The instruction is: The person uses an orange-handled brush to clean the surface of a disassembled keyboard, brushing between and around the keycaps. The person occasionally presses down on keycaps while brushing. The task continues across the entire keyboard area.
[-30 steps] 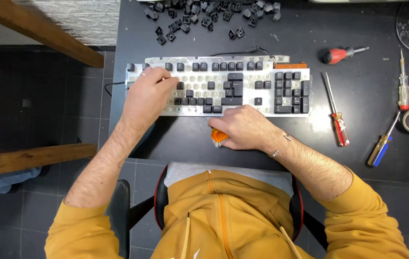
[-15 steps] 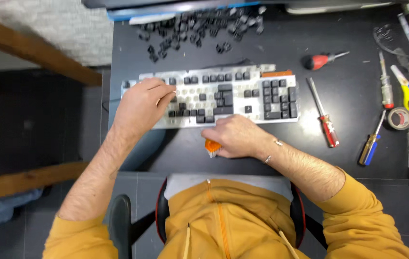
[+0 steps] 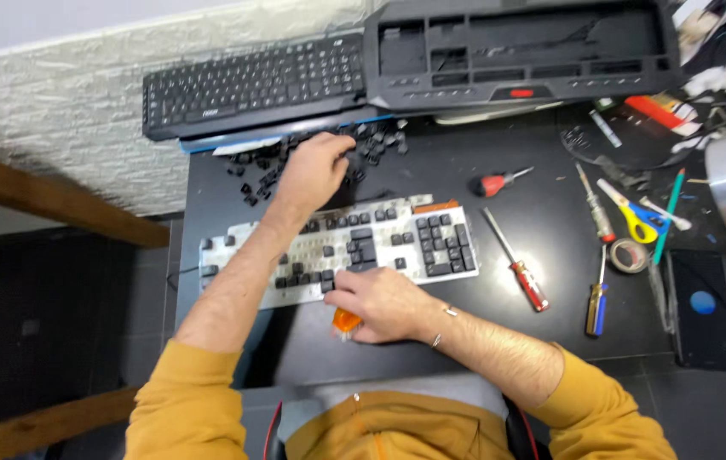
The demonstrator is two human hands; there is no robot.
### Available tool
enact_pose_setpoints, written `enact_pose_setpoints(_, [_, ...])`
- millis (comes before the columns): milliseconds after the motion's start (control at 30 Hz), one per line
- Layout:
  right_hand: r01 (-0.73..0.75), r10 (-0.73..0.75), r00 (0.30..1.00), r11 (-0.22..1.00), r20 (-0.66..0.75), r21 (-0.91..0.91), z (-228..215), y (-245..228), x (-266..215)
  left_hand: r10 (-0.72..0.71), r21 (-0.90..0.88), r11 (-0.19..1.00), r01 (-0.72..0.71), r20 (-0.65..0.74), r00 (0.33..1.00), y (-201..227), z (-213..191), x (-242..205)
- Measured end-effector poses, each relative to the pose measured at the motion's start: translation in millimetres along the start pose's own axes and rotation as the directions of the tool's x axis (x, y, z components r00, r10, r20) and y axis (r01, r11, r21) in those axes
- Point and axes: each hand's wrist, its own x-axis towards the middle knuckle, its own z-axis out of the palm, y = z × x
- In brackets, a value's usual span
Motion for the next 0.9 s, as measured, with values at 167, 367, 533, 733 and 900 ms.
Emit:
enact_pose_setpoints(167, [0.0,0.002,0.999,0.999,0.043,-0.038,15,13,-8,-0.158,0.047,0.987,0.153,0.156,0.975,-6,44,31])
enact_pose_setpoints(367, [-0.018,0.02,0.991,1.0,0.132,-0.017,26,16,-15,-0.261,0.135,0.96,0.245,0.121,0.958,-13,64,41])
enact_pose_setpoints(533, [-0.024,0.027,0.99,0.999,0.137,-0.021,8,10,-9,-0.2,0.041,0.979,0.199,0.017,0.98,2,34,26])
enact_pose_setpoints(733, [-0.084,0.088,0.993,0.995,-0.074,0.053,4,14,-6,0.004,-0.328,0.938,-0.113,-0.317,0.948,37,-31,-36])
enact_pose_setpoints(900, [-0.172,0.184,0.959,0.982,-0.213,0.075,8,34,-14,-0.12,-0.562,0.819,-0.117,-0.366,0.923,55,-42,-90])
